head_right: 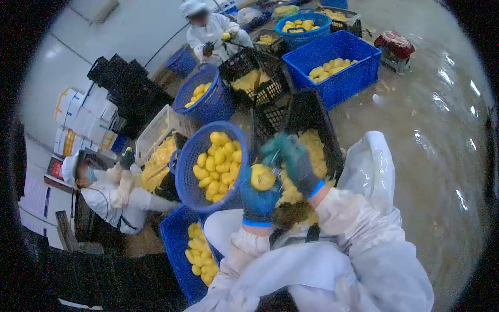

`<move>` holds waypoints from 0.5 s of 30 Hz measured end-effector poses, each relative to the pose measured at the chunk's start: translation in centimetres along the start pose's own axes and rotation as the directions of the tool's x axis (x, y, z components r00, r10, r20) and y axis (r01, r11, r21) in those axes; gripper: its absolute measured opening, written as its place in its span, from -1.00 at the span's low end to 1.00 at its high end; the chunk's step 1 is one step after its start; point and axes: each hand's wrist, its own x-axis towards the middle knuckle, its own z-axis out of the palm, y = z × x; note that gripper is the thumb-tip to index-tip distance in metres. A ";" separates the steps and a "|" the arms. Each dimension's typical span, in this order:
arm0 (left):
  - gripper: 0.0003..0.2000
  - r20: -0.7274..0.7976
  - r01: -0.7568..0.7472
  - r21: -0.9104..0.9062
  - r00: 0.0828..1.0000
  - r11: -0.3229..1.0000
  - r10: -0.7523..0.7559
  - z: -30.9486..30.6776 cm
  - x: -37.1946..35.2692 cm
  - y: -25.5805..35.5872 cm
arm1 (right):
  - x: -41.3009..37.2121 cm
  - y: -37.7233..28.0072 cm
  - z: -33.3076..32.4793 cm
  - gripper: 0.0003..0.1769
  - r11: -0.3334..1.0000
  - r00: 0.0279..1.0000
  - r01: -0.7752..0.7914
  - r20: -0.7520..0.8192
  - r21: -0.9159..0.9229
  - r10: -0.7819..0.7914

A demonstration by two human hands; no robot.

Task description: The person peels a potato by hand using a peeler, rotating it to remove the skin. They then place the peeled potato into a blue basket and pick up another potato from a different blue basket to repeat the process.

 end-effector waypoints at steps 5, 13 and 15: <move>-0.74 -0.140 0.193 -0.255 0.962 0.948 -0.233 4.5 -2.3 2.5 | 1.6 -2.6 -2.2 -0.61 0.943 0.993 0.014 -0.117 0.331 0.026; -0.77 -0.106 -0.003 -0.215 0.994 0.977 -0.020 3.7 -0.9 1.1 | 2.2 -3.0 -1.9 -0.69 0.958 0.993 0.076 -0.108 0.277 -0.047; -0.78 -0.075 -0.066 -0.075 0.995 0.995 0.060 3.1 -1.1 0.9 | 2.7 -2.3 -2.0 -0.69 0.832 0.996 -0.007 -0.074 0.555 0.057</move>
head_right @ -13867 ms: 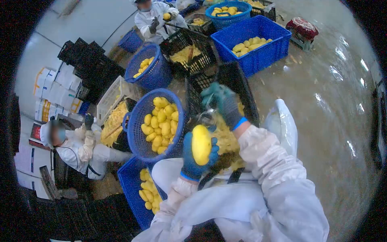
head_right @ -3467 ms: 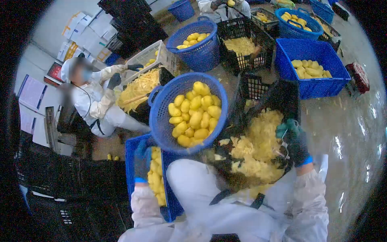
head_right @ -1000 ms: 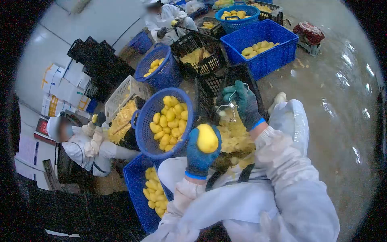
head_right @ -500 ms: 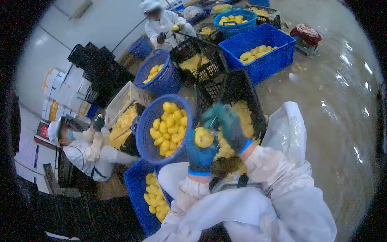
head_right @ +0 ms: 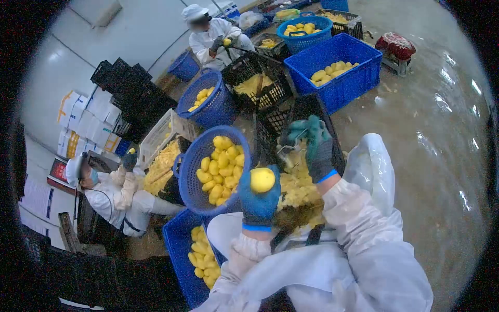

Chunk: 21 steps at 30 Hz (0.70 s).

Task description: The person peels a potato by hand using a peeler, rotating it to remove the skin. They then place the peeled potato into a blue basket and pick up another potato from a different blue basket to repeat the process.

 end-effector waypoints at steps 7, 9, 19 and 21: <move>-0.81 -0.014 0.117 -0.190 0.992 0.975 -0.122 2.0 -1.2 0.5 | 0.6 -0.5 0.0 -0.52 0.996 0.987 0.008 -0.157 -0.093 -0.023; -0.82 -0.006 0.077 -0.065 0.997 0.995 -0.078 0.7 -0.5 0.3 | 0.2 0.6 -0.1 -0.53 0.994 0.993 -0.072 -0.100 -0.080 0.063; -0.71 0.166 -0.123 0.453 0.985 0.883 0.052 2.2 -2.7 0.2 | -0.4 1.5 -0.2 -0.58 0.920 0.990 -0.120 0.025 -0.372 0.139; -0.70 0.125 -0.010 0.391 0.991 0.920 -0.042 2.9 -3.4 0.5 | 0.6 2.1 -1.2 -0.59 0.959 0.977 -0.212 -0.007 -0.188 0.215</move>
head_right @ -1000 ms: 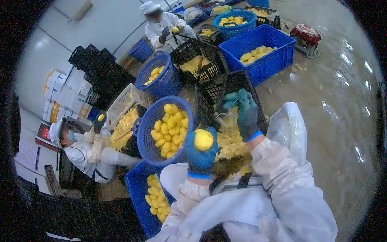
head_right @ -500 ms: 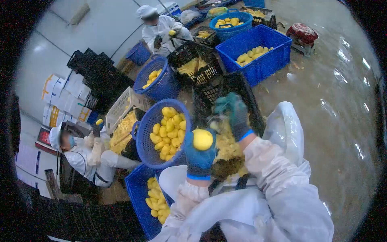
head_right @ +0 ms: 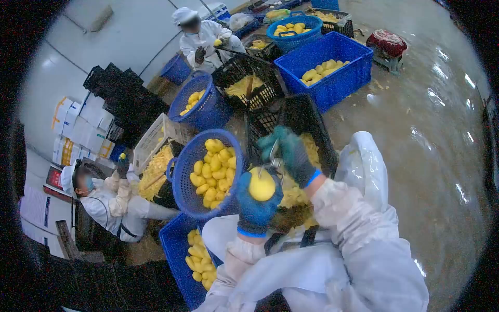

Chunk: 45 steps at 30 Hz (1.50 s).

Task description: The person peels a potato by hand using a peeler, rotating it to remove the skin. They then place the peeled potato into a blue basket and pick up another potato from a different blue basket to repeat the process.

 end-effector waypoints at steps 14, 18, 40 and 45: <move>-0.70 0.162 0.278 -0.148 0.954 0.949 -0.254 -0.6 0.4 0.2 | -0.3 -1.0 0.7 -0.63 0.978 0.992 -0.072 0.089 -0.197 0.091; -0.52 0.133 0.470 -0.406 0.879 0.784 -0.458 -1.6 0.7 -0.4 | 2.3 -1.7 -2.8 -0.62 0.963 0.990 0.119 0.106 -0.242 -0.095; -0.15 0.367 -0.308 0.626 0.927 0.716 0.078 -5.0 0.2 -1.3 | 2.5 0.3 -4.4 -0.58 0.985 0.986 0.023 -0.159 -0.173 -0.051; -0.09 0.407 -0.451 0.711 0.890 0.540 0.207 -3.0 -0.3 -1.0 | -0.3 1.2 -1.1 -0.58 0.983 0.998 -0.058 -0.040 -0.176 0.052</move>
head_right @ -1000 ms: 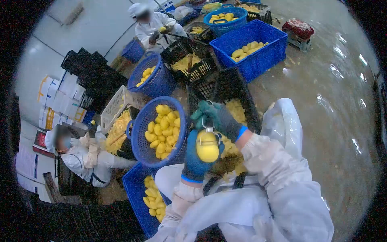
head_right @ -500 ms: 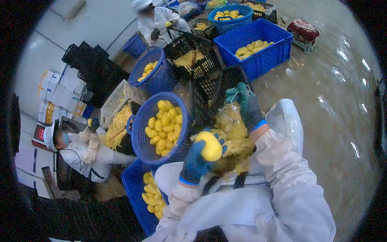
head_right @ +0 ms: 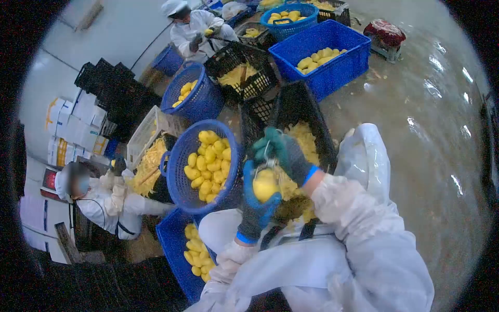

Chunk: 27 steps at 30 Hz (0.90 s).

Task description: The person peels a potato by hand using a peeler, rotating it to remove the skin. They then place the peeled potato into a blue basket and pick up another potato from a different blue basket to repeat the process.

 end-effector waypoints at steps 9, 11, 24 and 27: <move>-0.10 -0.014 -0.032 0.027 0.999 0.999 0.032 0.3 0.2 -0.3 | 1.0 1.7 -2.0 -0.64 0.991 0.985 0.045 -0.170 0.128 -0.023; -0.16 -0.010 -0.028 -0.100 1.000 0.995 0.027 -0.3 0.0 -0.2 | 2.1 0.8 -5.4 -0.60 0.992 0.978 0.082 -0.200 0.097 -0.061; -0.52 -0.069 0.253 -0.526 0.939 0.812 -0.337 0.7 -0.2 -0.6 | -3.2 0.4 0.3 -0.59 0.969 0.994 -0.073 0.100 0.236 0.051; -0.52 0.286 0.391 -0.914 0.808 0.107 -0.515 -0.2 -0.9 -2.0 | -1.2 0.5 -0.2 -0.58 0.996 0.998 0.061 0.019 0.072 -0.062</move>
